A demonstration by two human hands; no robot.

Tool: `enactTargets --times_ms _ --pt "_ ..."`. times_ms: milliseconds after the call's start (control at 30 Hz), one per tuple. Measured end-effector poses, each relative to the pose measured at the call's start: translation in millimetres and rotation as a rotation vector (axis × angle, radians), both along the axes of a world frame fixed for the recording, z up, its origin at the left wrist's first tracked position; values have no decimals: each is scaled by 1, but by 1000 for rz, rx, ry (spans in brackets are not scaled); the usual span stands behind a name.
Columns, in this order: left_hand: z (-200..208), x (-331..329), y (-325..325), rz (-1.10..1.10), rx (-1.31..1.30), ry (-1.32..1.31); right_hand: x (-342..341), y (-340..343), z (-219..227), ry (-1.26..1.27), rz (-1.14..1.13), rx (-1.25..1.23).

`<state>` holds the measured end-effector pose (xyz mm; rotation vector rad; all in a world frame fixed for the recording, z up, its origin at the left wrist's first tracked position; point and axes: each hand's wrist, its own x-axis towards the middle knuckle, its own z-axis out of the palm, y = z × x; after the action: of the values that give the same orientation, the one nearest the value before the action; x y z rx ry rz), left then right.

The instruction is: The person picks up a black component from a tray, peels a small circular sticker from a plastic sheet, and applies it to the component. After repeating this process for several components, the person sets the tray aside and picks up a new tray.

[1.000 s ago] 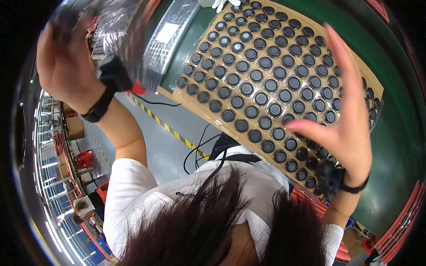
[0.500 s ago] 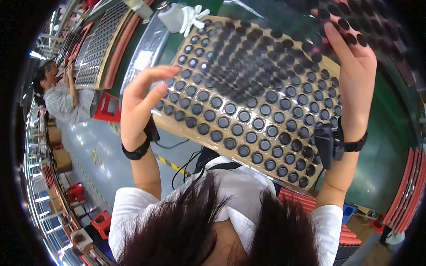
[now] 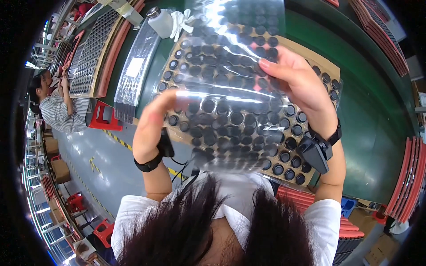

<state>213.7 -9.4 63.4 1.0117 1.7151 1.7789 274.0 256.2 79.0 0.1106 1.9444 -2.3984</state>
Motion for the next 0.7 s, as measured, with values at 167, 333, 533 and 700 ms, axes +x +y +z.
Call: enactTargets --times_ms 167,333,533,700 --pt "-64 -55 -47 556 -786 489 16 51 -19 -14 -58 61" --pt "-100 -100 -68 248 -656 392 60 84 9 114 -616 26" --pt "-107 -105 -70 126 -535 134 148 176 -14 218 -525 -47" --pt "-116 -102 -79 84 -536 207 144 160 -23 301 -531 -100"
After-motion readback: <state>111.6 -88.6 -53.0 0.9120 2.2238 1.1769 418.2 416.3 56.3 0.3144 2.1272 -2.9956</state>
